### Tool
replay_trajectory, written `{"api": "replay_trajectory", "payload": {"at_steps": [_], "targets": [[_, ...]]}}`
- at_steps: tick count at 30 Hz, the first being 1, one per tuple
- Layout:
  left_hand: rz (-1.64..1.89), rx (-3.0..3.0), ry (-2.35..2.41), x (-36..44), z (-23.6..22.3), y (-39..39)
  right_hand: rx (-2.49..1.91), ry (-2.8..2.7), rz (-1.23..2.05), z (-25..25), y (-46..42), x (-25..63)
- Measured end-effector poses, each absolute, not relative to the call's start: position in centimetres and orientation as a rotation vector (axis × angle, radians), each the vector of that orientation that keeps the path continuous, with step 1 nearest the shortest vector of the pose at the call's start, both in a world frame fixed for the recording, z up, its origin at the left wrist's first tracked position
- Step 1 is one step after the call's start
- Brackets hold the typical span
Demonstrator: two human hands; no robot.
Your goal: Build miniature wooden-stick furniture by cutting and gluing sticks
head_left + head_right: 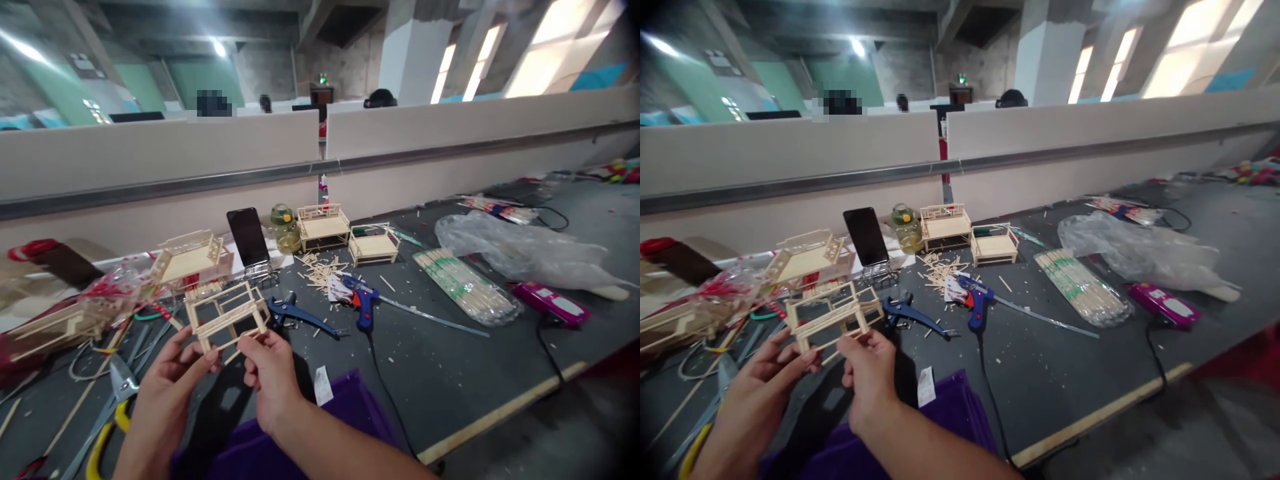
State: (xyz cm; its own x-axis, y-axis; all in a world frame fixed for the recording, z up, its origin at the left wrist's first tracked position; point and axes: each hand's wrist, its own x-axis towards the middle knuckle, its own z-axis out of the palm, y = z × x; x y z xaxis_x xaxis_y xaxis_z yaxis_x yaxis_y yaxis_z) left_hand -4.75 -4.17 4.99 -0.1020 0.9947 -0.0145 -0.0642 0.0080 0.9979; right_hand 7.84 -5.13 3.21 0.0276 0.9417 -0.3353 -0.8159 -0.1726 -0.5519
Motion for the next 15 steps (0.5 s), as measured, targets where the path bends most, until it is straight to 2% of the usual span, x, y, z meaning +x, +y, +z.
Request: {"api": "replay_trajectory", "payload": {"at_steps": [15], "targets": [[1.340,1.087,1.249,-5.28,4.20,-3.74,-0.686,-0.136,1.626,3.50,-5.02,8.26]]}}
